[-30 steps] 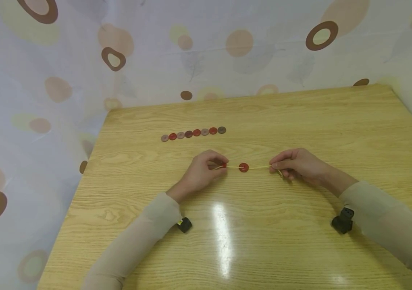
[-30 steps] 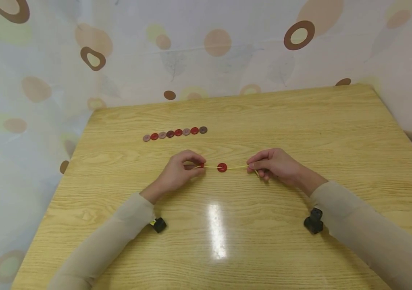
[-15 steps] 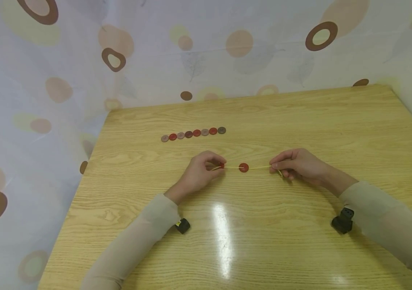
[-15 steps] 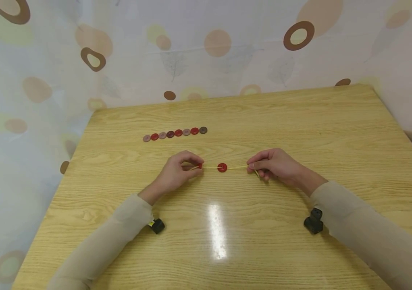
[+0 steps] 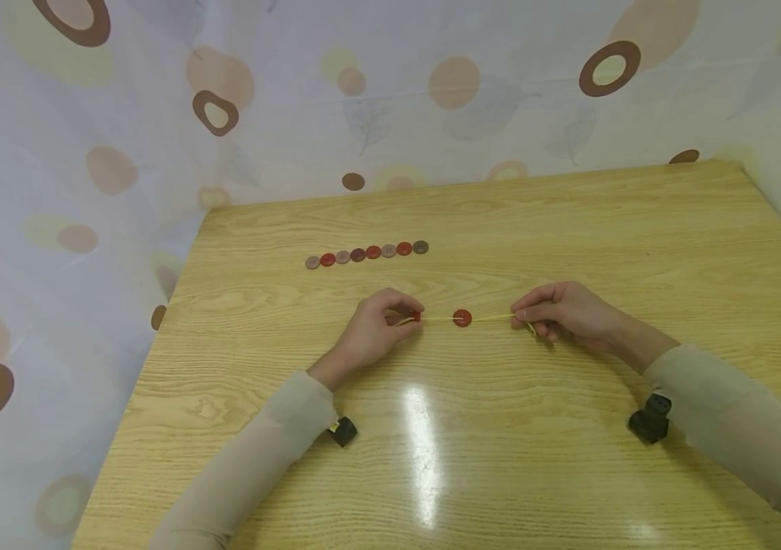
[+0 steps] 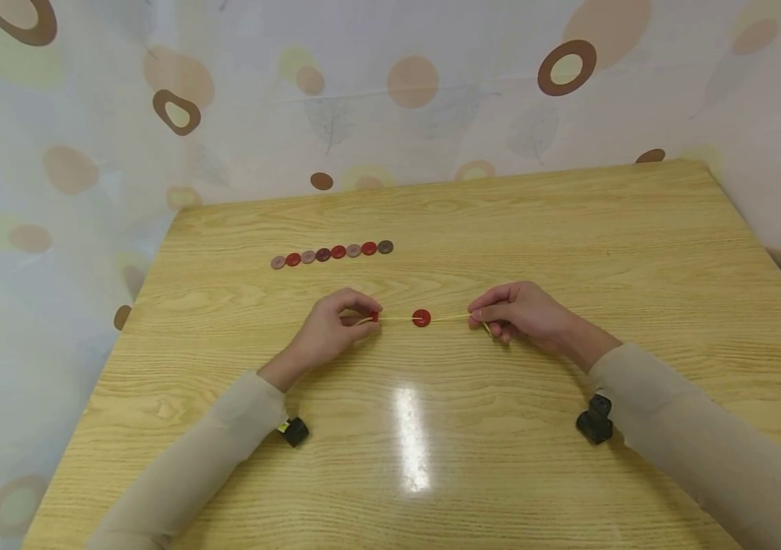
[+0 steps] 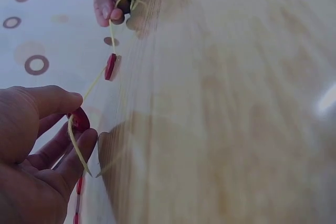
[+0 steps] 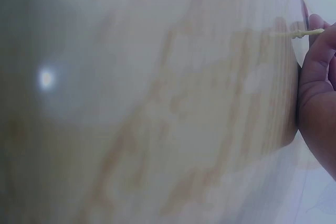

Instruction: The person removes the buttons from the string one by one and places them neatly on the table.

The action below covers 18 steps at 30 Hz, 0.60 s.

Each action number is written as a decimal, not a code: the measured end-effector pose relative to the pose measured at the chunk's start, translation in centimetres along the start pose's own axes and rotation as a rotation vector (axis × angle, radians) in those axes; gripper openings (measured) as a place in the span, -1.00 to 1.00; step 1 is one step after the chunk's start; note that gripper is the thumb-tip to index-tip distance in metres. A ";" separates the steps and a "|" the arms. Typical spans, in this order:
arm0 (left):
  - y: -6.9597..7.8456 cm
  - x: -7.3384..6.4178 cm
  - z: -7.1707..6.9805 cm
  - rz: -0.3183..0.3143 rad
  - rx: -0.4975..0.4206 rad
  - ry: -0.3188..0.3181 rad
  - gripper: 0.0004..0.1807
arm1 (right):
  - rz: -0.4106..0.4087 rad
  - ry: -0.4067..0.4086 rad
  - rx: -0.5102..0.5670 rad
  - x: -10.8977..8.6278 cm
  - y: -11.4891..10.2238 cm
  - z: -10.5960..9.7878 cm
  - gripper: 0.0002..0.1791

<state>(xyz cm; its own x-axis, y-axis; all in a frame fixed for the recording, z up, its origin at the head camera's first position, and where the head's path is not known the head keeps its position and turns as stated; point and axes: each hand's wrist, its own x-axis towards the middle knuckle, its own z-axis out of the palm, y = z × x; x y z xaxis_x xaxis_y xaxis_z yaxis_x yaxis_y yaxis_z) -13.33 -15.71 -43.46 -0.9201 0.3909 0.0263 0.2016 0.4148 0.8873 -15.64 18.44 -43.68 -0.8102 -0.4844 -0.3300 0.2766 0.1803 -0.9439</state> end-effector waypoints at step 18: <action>0.0 -0.4 -0.2 0.002 -0.035 0.012 -0.77 | 0.005 0.007 0.000 0.1 0.1 0.0 -0.70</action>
<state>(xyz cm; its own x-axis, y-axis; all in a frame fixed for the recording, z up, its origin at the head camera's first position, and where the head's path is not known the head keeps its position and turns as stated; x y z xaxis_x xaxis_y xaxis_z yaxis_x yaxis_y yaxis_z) -13.05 -16.04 -43.35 -0.9237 0.3817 0.0330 0.1916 0.3855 0.9026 -15.71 18.42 -43.80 -0.8124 -0.4776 -0.3346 0.2805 0.1831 -0.9422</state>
